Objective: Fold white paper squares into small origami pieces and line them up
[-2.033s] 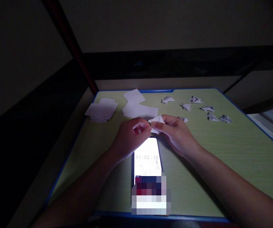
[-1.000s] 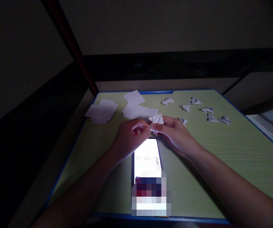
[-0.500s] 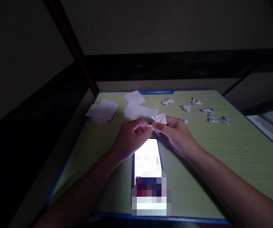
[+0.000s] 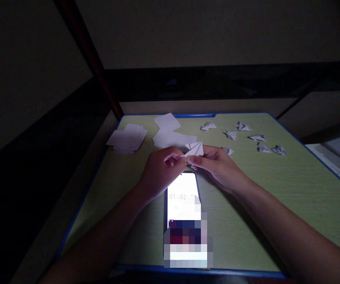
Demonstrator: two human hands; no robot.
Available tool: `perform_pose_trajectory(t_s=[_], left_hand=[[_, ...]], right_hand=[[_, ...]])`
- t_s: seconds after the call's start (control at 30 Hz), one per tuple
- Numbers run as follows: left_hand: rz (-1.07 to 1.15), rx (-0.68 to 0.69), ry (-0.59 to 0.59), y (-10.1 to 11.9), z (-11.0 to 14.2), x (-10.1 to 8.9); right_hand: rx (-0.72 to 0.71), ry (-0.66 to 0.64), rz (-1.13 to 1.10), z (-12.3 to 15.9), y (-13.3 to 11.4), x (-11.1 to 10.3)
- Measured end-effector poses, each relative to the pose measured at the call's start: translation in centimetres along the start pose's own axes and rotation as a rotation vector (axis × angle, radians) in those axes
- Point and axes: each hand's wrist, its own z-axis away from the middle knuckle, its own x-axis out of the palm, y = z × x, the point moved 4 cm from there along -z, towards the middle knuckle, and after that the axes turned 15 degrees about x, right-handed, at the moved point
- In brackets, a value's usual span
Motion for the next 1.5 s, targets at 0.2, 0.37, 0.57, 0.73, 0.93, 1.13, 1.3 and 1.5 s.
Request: perform_pose_trajectory(t_s=[0.2,0.37,0.57,0.73,0.93,1.13,1.3,1.5], left_hand=[[0.055,-0.043,-0.008,-0.30,0.11,0.23],[0.089,-0.062,0.018,-0.44,0.08,0.42],[0.036,-0.033,0.004,-0.20,0.03,0.24],[-0.023,0.001,0.018,-0.14,0.03,0.10],[0.073,-0.084,0.106,-0.54,-0.08,-0.36],[0.158,-0.104,0.120,-0.38,-0.18,-0.41],[0.291,-0.142,0.075,-0.20,-0.41,0.12],[0.272,-0.194,0.044,-0.46,-0.27,0.31]], right_hand=[[-0.012,0.023,0.030,0.09,-0.11,0.09],[-0.063,0.047,0.040,0.14,-0.42,0.14],[-0.070,0.080,0.028,0.25,-0.34,0.18],[-0.028,0.053,0.036,0.26,-0.12,0.33],[0.007,0.052,-0.011,-0.13,0.00,-0.15],[-0.020,0.045,-0.036,-0.06,-0.13,-0.26],[-0.056,0.068,-0.058,0.18,-0.33,-0.20],[-0.073,0.112,0.035,0.20,-0.06,-0.07]])
